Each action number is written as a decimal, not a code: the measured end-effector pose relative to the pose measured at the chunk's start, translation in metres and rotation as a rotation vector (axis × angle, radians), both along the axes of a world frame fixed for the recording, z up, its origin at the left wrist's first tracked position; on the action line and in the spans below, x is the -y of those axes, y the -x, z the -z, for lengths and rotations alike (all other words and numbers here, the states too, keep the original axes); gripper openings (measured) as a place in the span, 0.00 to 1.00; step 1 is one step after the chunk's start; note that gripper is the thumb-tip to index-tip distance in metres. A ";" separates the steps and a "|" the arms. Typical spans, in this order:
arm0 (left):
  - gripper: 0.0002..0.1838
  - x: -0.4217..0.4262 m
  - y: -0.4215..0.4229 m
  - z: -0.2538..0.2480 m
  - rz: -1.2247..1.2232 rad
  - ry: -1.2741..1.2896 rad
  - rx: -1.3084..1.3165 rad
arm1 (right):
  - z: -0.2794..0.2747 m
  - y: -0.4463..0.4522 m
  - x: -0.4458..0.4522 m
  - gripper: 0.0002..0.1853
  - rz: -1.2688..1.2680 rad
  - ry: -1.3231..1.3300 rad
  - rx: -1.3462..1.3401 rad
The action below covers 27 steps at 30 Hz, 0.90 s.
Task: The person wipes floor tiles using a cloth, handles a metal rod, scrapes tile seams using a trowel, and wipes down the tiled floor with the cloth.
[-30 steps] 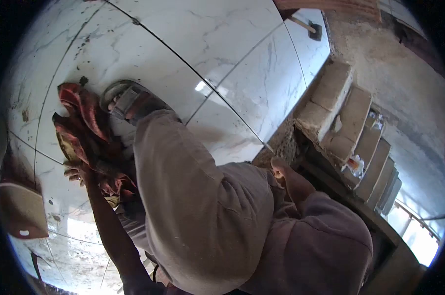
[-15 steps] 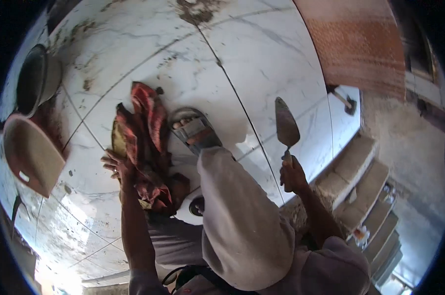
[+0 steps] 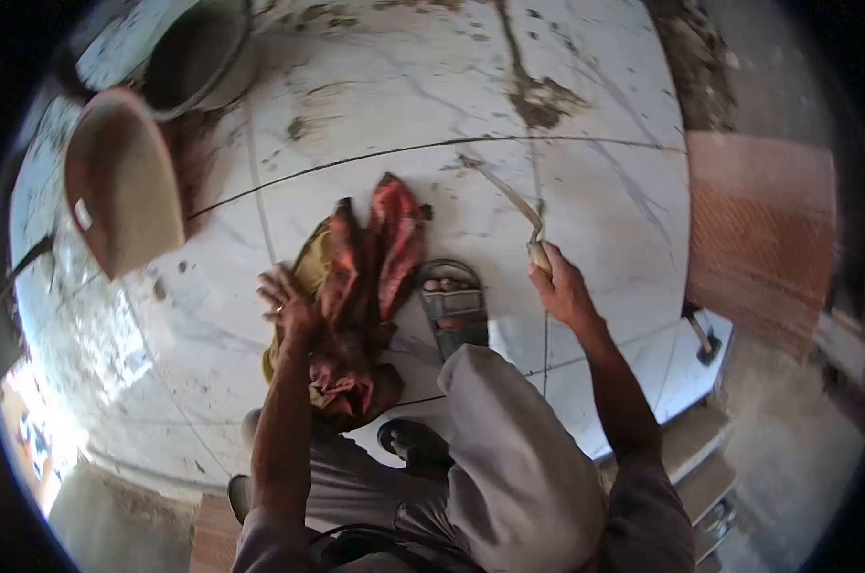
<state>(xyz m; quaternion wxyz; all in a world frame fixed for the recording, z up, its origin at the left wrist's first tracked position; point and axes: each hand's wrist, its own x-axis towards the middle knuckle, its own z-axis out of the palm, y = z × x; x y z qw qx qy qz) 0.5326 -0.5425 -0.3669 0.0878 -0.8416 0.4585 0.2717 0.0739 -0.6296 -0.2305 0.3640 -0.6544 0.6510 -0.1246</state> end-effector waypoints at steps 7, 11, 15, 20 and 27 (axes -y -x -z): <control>0.59 0.008 0.012 -0.021 -0.064 0.051 -0.091 | -0.003 -0.130 0.129 0.22 -0.544 0.179 -0.081; 0.59 0.008 0.012 -0.019 -0.054 0.052 -0.082 | -0.017 -0.187 0.168 0.15 -0.718 0.069 -0.173; 0.59 0.008 0.012 -0.020 -0.061 0.057 -0.071 | -0.019 -0.206 0.197 0.12 -0.852 0.045 -0.227; 0.58 0.006 0.009 -0.018 -0.040 0.045 -0.082 | -0.028 -0.153 0.245 0.13 -1.081 0.013 -0.258; 0.58 0.010 0.011 -0.022 -0.073 0.016 -0.095 | -0.095 -0.006 0.236 0.14 -0.729 -0.195 -0.665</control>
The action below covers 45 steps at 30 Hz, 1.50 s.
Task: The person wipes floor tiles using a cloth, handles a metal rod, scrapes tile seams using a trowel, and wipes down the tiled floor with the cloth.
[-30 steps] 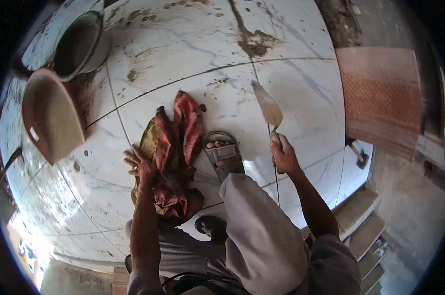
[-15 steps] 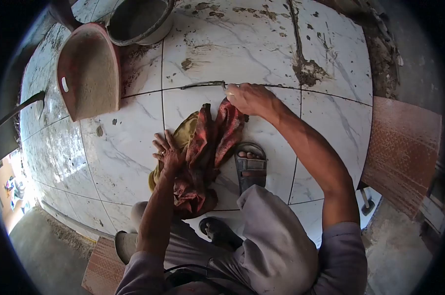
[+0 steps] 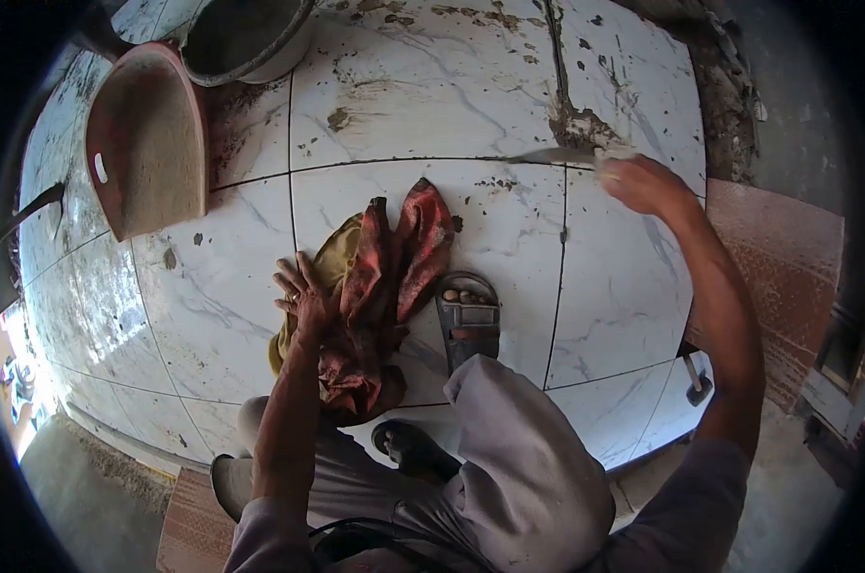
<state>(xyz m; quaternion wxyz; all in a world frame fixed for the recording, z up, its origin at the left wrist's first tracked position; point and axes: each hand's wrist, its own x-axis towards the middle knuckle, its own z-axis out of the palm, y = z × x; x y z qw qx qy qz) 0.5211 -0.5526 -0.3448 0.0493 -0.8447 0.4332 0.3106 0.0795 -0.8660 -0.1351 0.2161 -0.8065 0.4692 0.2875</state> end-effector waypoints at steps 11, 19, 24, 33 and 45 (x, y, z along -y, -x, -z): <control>0.59 0.002 0.005 -0.005 0.004 0.013 0.025 | 0.060 -0.054 -0.081 0.24 0.209 0.031 0.514; 0.59 0.000 0.003 -0.001 -0.001 0.015 0.038 | 0.094 -0.227 0.005 0.19 -0.173 0.032 0.476; 0.58 -0.001 0.003 0.000 0.000 0.030 0.036 | 0.051 -0.247 0.046 0.17 -0.431 -0.021 0.176; 0.56 -0.002 0.005 -0.003 0.004 0.067 0.020 | 0.004 -0.114 0.071 0.13 -0.397 0.006 -0.127; 0.57 0.000 0.003 -0.005 0.010 0.048 0.024 | -0.032 0.070 -0.003 0.20 0.308 0.177 0.200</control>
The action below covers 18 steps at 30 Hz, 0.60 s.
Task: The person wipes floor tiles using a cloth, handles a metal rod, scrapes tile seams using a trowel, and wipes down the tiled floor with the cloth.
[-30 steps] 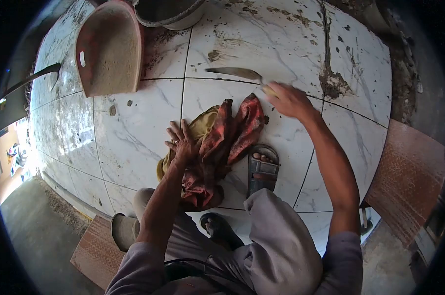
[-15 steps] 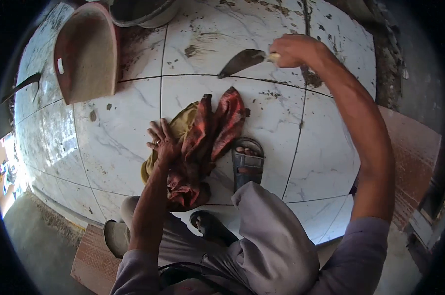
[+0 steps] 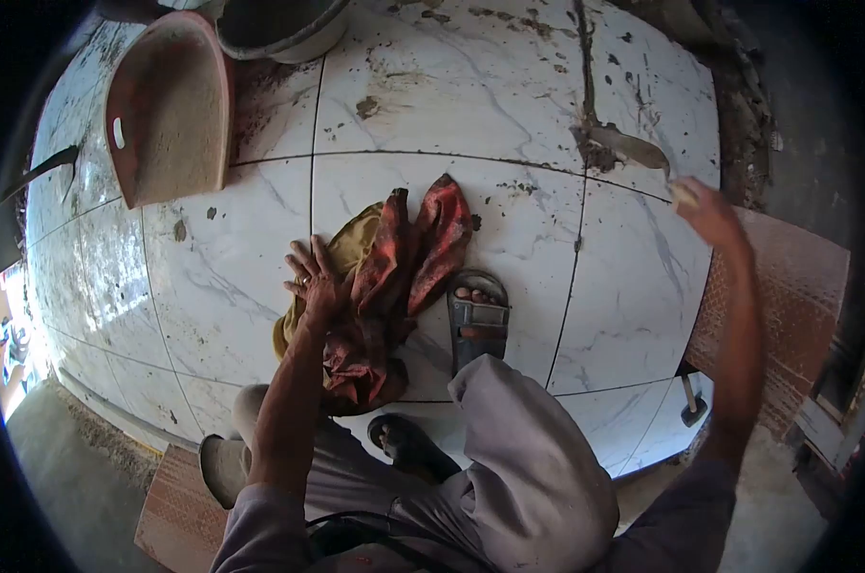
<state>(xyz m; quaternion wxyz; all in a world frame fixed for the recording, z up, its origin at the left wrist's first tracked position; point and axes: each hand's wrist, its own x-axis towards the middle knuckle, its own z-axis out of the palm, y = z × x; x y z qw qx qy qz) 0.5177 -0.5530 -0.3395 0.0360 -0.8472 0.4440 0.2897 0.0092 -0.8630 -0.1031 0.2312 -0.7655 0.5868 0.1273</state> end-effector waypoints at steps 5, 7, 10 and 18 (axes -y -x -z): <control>0.55 0.006 0.000 -0.007 0.011 -0.074 0.003 | 0.070 -0.009 -0.078 0.26 0.610 -0.087 0.311; 0.55 0.007 -0.004 -0.011 -0.031 -0.080 -0.062 | 0.096 -0.041 -0.115 0.25 0.719 -0.150 0.595; 0.43 0.019 -0.002 -0.028 -0.033 0.012 -0.061 | 0.112 -0.100 -0.159 0.21 0.875 -0.353 0.871; 0.26 0.095 0.107 -0.151 -0.087 0.317 -0.982 | 0.137 -0.231 -0.217 0.20 0.949 -0.793 1.576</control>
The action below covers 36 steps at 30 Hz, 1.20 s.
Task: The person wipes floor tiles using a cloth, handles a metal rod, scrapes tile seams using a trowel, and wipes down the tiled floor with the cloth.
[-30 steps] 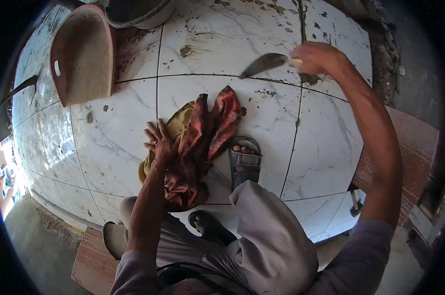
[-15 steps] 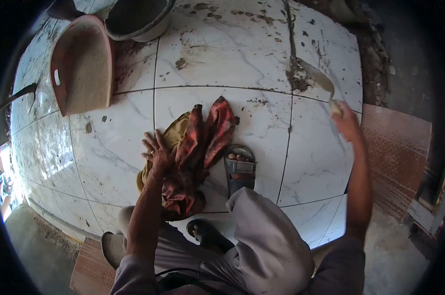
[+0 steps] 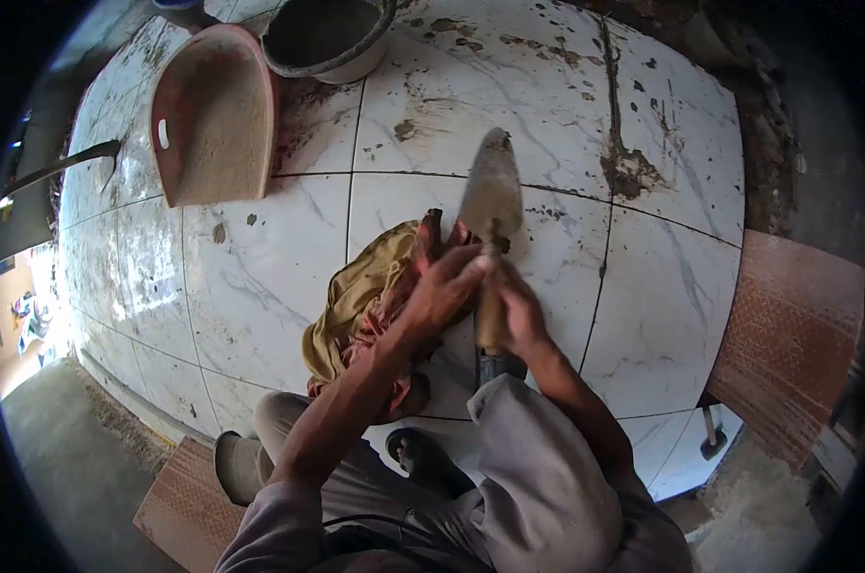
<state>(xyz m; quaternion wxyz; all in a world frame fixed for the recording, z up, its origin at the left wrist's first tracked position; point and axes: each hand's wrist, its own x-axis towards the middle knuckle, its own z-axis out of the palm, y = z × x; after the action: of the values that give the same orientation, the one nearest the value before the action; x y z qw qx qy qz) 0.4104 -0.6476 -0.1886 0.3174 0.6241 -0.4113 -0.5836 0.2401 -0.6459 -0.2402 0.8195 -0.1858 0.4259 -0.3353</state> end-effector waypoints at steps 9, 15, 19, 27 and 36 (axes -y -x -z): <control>0.25 -0.056 -0.030 0.022 -0.373 -0.137 -0.275 | 0.002 -0.041 0.002 0.16 -0.643 0.667 -0.268; 0.19 -0.065 -0.047 0.010 -0.374 -0.193 -0.030 | 0.030 -0.043 0.002 0.20 -0.655 1.322 -0.713; 0.19 -0.072 -0.070 0.005 -0.265 -0.176 0.220 | 0.019 -0.068 -0.025 0.24 -0.855 1.606 -0.734; 0.22 -0.063 -0.077 -0.007 -0.294 -0.174 0.128 | 0.038 -0.081 -0.032 0.31 -0.879 1.371 -0.839; 0.30 -0.019 -0.015 -0.018 -0.117 -0.105 -0.251 | -0.021 -0.026 0.007 0.30 -0.558 0.381 -0.002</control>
<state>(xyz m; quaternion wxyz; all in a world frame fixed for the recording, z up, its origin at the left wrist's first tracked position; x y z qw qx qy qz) 0.4249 -0.6286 -0.1709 0.3668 0.5848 -0.3003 -0.6582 0.2661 -0.6531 -0.2188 0.8299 -0.4453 0.2892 -0.1713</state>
